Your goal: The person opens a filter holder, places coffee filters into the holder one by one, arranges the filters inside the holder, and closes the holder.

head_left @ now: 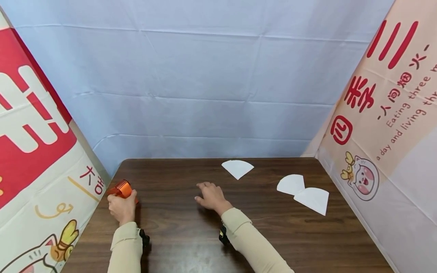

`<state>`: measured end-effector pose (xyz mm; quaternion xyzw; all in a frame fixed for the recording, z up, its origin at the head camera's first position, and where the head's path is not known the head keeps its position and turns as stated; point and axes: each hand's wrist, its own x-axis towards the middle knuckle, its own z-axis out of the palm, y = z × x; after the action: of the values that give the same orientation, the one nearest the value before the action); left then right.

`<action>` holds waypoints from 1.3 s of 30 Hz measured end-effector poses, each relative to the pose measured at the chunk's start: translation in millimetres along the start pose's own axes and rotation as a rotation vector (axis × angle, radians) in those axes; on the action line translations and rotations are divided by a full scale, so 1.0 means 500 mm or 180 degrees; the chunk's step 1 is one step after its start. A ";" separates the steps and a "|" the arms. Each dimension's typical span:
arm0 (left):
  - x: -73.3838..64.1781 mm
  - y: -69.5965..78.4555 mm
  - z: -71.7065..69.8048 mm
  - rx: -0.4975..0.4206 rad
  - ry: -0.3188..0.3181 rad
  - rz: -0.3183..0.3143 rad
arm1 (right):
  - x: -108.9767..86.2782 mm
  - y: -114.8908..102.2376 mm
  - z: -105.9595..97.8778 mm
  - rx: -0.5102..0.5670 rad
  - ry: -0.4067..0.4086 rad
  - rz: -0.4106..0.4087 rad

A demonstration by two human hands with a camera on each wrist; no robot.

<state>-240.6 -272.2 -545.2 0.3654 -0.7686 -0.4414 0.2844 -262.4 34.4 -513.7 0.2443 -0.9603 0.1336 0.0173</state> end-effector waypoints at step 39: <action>-0.020 0.082 -0.056 -0.0340 0.0269 0.0864 | 0.013 -0.037 -0.071 -0.0106 0.0270 -0.0220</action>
<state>-226.2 -263.3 -497.5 0.2607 -0.7738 -0.4234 0.3925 -260.5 25.2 -474.0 0.2710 -0.9518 0.1273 0.0667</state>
